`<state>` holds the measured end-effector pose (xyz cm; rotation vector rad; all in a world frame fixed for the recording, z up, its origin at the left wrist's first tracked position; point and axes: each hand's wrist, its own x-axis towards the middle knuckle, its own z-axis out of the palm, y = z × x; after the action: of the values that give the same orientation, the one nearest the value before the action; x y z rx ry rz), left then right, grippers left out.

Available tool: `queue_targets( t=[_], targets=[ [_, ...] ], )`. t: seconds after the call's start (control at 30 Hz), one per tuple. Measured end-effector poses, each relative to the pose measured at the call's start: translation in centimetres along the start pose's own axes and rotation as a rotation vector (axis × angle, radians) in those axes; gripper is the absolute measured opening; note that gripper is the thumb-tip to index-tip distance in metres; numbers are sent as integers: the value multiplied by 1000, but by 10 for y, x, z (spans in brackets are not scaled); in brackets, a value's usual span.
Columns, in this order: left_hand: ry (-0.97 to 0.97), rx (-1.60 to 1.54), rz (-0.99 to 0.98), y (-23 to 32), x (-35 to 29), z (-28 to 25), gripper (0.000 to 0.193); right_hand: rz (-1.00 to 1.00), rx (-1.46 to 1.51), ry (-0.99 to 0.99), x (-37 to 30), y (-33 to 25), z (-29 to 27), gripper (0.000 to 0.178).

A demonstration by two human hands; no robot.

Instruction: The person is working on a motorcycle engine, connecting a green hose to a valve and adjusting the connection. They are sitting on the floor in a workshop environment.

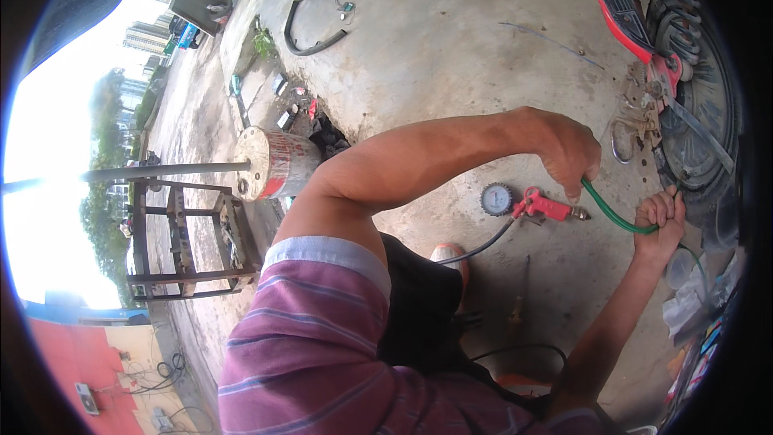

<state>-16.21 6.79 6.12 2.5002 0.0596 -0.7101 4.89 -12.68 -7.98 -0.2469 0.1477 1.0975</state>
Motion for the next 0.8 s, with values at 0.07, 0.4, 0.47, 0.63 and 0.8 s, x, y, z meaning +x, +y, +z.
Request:
queue_targets(
  t=[0.07,0.4,0.47,0.63,0.8],
  targets=[
    [32,-116,-18,4,-13,-15,37,-12,-16,22,-1,0,3,13],
    [322,-598,189,32,-8,-26,31,-3,3,30,1,-8,-1,17],
    [362,-633,191,36,-9,-24,30,-54,-93,137,3,-5,2,17],
    [404,-701,208,51,-2,-25,33,-141,-603,176,29,-56,-75,21],
    [416,-726,178,64,19,-13,40,-94,-512,229,30,-56,-62,22]
  ],
)
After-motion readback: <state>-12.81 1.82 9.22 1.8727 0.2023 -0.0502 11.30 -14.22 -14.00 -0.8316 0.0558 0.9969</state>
